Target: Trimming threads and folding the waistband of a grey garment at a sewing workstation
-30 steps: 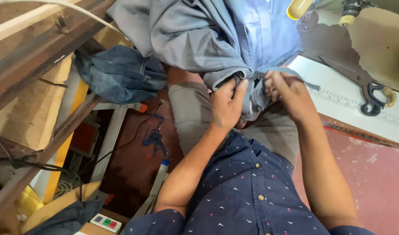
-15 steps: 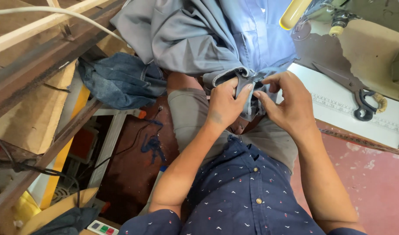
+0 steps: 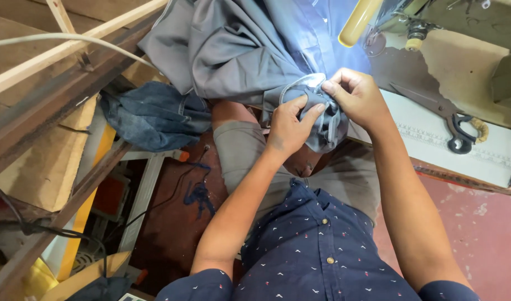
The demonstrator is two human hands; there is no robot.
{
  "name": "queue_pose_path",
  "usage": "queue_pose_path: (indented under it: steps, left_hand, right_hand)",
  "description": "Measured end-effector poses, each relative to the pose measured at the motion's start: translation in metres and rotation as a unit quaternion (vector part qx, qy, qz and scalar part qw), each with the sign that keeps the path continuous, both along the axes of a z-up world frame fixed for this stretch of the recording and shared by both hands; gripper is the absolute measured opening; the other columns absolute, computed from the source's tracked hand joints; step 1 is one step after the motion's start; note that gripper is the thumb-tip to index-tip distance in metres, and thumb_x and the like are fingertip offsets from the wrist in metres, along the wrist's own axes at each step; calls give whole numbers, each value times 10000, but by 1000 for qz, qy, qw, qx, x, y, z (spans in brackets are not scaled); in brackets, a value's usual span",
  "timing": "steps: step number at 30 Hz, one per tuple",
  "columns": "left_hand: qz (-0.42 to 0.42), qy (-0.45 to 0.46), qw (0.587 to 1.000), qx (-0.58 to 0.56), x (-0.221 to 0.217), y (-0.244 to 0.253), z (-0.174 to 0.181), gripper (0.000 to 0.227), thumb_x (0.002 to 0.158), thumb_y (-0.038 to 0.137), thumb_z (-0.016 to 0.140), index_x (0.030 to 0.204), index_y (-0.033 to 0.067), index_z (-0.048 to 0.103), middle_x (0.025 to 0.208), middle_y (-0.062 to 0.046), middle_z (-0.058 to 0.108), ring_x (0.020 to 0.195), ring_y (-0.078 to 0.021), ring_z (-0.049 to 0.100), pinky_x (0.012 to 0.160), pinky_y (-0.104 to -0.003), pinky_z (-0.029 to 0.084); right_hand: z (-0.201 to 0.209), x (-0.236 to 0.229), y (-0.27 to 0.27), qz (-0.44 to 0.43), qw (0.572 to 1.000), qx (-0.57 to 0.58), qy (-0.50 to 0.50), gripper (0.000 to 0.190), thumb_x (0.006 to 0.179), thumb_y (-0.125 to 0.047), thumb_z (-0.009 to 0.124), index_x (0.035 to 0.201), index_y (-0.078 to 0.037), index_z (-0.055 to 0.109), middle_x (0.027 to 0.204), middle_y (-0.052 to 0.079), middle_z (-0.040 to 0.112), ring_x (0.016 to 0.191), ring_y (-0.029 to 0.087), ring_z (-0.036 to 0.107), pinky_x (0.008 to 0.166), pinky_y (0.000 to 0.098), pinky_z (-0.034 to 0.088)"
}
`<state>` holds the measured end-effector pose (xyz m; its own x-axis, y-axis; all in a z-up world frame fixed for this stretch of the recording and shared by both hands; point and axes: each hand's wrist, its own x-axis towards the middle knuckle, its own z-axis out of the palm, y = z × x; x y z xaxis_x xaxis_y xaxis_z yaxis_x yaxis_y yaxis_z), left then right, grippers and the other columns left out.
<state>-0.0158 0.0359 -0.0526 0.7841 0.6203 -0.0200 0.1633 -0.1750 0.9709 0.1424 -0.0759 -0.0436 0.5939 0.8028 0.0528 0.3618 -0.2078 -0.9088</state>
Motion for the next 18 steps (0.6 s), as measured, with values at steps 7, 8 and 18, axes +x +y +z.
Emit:
queue_pose_path:
  steps: [7,8,18]
  left_hand:
    - [-5,-5,1000,26,15,0,-11,294,911,353,702,772,99,657,692,-136,673,753,-308,711,681,-398,539]
    - [-15,-17,999,25,14,-1,-3,320,921,313,667,725,122,502,675,-40,490,703,-211,522,639,-370,431]
    - [-6,-49,999,-3,20,-1,0,391,910,260,667,673,132,384,651,58,328,654,-106,330,594,-319,340]
  right_hand:
    - [9,18,-34,-26,982,16,-185,111,1019,-89,804,1107,-45,754,906,161,698,867,347,683,714,401,530]
    - [8,29,-49,-47,959,-34,-279,177,1032,-170,802,1153,-67,724,1049,126,703,1002,339,647,858,432,451]
    - [-34,59,-156,-164,859,-212,-437,423,1013,-416,858,1258,-94,732,1110,119,601,1072,358,502,899,470,359]
